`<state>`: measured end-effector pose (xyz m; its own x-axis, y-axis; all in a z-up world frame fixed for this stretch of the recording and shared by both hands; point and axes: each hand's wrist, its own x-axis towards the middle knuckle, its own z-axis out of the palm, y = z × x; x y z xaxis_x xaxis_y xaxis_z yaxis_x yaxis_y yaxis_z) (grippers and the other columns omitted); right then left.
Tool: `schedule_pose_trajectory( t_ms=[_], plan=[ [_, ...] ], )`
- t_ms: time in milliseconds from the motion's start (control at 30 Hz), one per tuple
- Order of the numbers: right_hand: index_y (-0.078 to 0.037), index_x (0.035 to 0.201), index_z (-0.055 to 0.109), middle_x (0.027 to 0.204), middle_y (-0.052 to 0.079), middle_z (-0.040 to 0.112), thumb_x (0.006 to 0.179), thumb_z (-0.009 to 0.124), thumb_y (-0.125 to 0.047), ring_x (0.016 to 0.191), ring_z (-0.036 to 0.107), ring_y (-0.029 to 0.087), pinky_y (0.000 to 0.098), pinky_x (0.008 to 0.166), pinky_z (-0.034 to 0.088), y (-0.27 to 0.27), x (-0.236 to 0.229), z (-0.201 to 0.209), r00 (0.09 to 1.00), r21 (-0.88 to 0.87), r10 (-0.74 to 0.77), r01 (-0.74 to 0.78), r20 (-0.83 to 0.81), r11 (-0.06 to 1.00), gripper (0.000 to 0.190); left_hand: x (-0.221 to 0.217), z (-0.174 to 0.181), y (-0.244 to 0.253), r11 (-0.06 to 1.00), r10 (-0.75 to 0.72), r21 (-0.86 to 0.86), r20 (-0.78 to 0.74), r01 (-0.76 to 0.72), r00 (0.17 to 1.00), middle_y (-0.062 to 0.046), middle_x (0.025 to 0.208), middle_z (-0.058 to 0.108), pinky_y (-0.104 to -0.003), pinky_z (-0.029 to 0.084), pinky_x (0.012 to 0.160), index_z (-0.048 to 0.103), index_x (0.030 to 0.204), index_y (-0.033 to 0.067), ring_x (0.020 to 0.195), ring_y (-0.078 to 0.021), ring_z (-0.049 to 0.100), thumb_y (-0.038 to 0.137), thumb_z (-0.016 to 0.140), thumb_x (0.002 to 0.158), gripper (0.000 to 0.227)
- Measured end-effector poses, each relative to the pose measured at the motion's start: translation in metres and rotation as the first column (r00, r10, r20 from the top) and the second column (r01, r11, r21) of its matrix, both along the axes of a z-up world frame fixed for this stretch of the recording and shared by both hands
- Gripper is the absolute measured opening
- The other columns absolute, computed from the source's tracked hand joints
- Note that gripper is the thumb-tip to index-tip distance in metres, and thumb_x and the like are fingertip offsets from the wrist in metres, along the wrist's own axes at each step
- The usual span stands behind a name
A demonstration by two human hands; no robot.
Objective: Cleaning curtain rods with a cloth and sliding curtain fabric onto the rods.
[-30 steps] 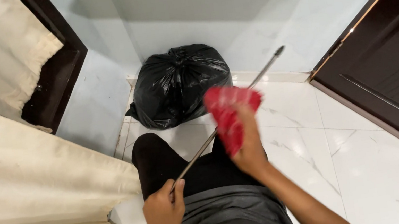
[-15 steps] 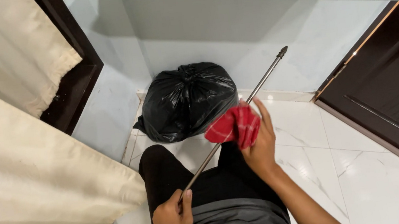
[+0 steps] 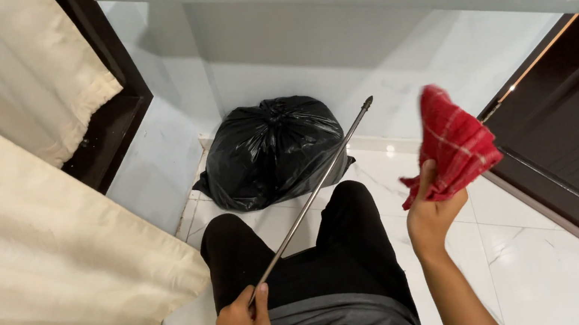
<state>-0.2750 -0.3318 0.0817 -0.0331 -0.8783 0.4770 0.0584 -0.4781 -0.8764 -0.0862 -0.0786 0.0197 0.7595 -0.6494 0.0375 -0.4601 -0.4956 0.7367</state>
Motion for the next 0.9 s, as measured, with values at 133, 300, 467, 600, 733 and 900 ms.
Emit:
schedule_pose_trajectory(
  t_ms=[133, 300, 467, 600, 733, 900],
  plan=[
    [0.01, 0.141, 0.05, 0.145, 0.026, 0.053, 0.107, 0.059, -0.014, 0.139, 0.051, 0.035, 0.049, 0.117, 0.039, 0.051, 0.042, 0.054, 0.957, -0.513, -0.108, -0.049, -0.271, 0.857, 0.042, -0.008, 0.007, -0.004, 0.994, -0.058, -0.094, 0.021, 0.059, 0.998, -0.012, 0.049, 0.059, -0.047, 0.046, 0.047, 0.069, 0.073, 0.008, 0.046, -0.0364, 0.061, 0.04, 0.061, 0.094, 0.039],
    [-0.002, 0.131, 0.064, 0.142, 0.015, 0.06, 0.087, 0.074, -0.031, 0.142, 0.046, 0.037, 0.0571, 0.118, 0.029, 0.09, 0.054, -0.038, 0.699, -0.54, -0.021, -0.533, -0.715, 0.651, 0.053, -0.008, -0.034, -0.004, 0.98, -0.065, -0.183, 0.076, 0.078, 0.995, -0.013, 0.051, 0.06, -0.046, 0.047, 0.048, 0.068, 0.073, 0.0067, 0.05, -0.0365, 0.063, 0.038, 0.064, 0.092, 0.037],
    [-0.014, 0.132, 0.068, 0.144, 0.002, 0.069, 0.097, 0.075, -0.027, 0.148, 0.052, 0.027, 0.0501, 0.126, 0.034, 0.042, 0.057, -0.072, 0.731, -0.667, -0.125, -0.522, -0.671, 0.531, 0.038, 0.004, -0.068, -0.003, 0.994, -0.108, 0.001, -0.084, 0.109, 0.991, -0.013, 0.046, 0.06, -0.044, 0.05, 0.046, 0.074, 0.092, 0.0154, 0.045, -0.0315, 0.066, 0.038, 0.063, 0.091, 0.025],
    [-0.003, 0.126, 0.067, 0.138, 0.013, 0.064, 0.09, 0.072, -0.016, 0.144, 0.048, 0.037, 0.0553, 0.122, 0.033, -0.009, 0.049, 0.002, 0.837, -0.633, -0.217, -0.185, -0.502, 0.752, 0.039, 0.001, -0.048, 0.006, 0.99, -0.117, -0.07, 0.055, 0.121, 0.992, -0.011, 0.044, 0.059, -0.043, 0.049, 0.044, 0.075, 0.081, 0.0136, 0.04, -0.0288, 0.064, 0.042, 0.063, 0.091, 0.033],
    [-0.007, 0.12, 0.07, 0.141, 0.015, 0.064, 0.09, 0.072, -0.011, 0.148, 0.044, 0.039, 0.0571, 0.125, 0.031, -0.002, 0.049, 0.014, 0.85, -0.664, -0.311, -0.059, -0.425, 0.745, 0.03, 0.005, -0.027, 0.001, 0.993, -0.118, 0.014, -0.013, 0.118, 0.993, -0.011, 0.044, 0.061, -0.041, 0.052, 0.045, 0.079, 0.091, 0.0179, 0.04, -0.027, 0.066, 0.043, 0.062, 0.09, 0.03],
    [-0.004, 0.123, 0.07, 0.135, 0.012, 0.066, 0.086, 0.075, -0.02, 0.141, 0.05, 0.036, 0.0559, 0.119, 0.03, 0.09, 0.047, -0.037, 0.786, -0.586, -0.008, -0.455, -0.619, 0.67, 0.041, 0.014, -0.053, -0.007, 0.965, -0.172, -0.17, 0.158, 0.199, 0.972, -0.011, 0.048, 0.063, -0.043, 0.052, 0.044, 0.078, 0.094, 0.0122, 0.043, -0.0303, 0.066, 0.034, 0.067, 0.084, 0.027]
  ],
)
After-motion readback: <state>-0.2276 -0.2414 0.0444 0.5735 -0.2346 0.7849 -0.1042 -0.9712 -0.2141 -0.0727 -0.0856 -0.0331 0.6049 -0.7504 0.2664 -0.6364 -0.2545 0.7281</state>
